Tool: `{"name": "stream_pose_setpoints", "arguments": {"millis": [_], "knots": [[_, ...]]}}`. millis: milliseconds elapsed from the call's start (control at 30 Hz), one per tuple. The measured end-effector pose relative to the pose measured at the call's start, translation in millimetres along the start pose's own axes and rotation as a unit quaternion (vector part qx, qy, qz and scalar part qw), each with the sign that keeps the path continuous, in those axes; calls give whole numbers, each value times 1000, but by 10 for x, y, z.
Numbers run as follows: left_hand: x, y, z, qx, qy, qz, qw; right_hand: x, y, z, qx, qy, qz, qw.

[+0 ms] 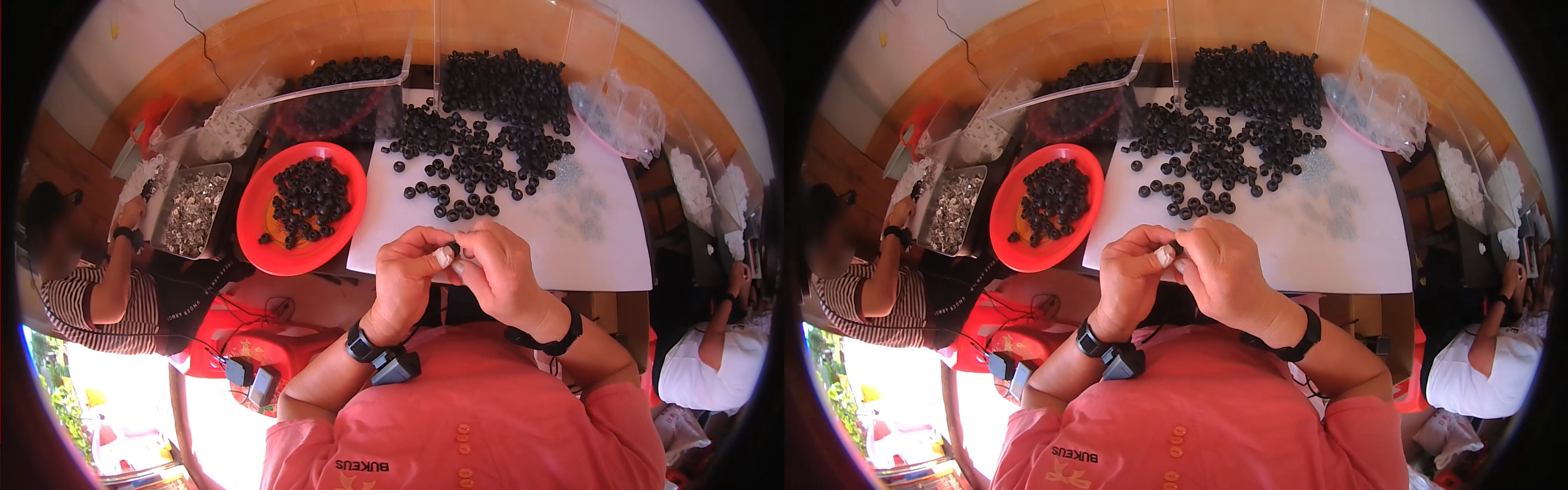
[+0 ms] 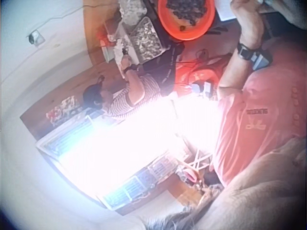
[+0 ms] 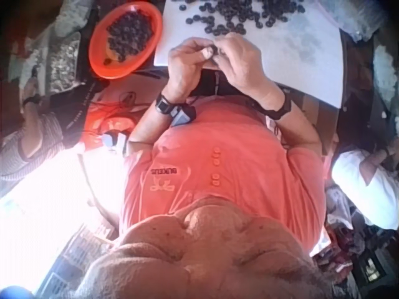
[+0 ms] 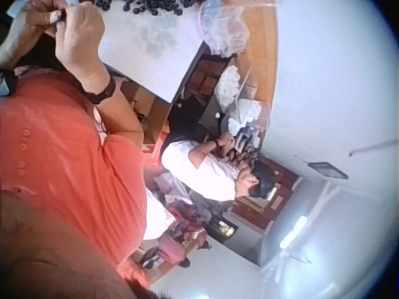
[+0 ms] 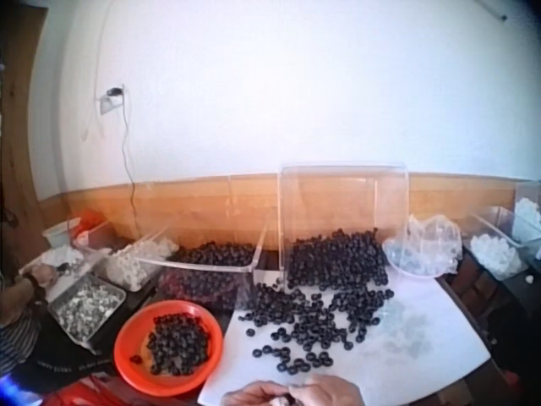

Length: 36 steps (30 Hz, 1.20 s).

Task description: Assembling small black rings with white plastic components at a workshop table.

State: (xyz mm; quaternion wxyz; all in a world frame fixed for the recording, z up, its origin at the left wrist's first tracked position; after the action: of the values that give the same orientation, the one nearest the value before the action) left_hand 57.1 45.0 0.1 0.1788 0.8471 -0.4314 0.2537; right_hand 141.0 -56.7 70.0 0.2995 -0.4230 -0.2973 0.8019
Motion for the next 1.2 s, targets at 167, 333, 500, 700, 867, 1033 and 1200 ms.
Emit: {"name": "stream_pose_setpoints", "arguments": {"millis": [167,333,500,700,867,1033,1200], "knots": [[4,-4,12,18,-11,-3,1000,140,99,8,2,74,-64,995],[99,32,-63,-18,-55,-17,998,141,137,-45,6,134,-101,986],[53,32,-56,-49,-156,37,986,89,92,-36,-46,108,-60,991],[18,51,-59,-38,-163,30,985,200,154,10,-30,87,-72,993],[68,97,-57,-31,-162,39,985,139,212,0,-18,68,-75,995],[-8,209,-363,35,-286,12,958,105,212,6,74,-50,-3,996],[-604,246,-1235,265,-360,-213,869,-352,377,-64,22,9,-25,999]]}}
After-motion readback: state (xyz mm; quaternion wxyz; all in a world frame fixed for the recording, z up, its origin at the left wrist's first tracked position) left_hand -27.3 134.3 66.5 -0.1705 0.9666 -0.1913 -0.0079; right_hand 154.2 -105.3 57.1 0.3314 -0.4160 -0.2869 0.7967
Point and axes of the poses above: each hand's wrist, its own y-axis away from the middle knuckle, its own x-axis out of the palm, z = x × y, the point moved 6 cm from there along -y, towards the middle knuckle, and after that the axes turned 4 degrees about -z, right-handed, at the moved point
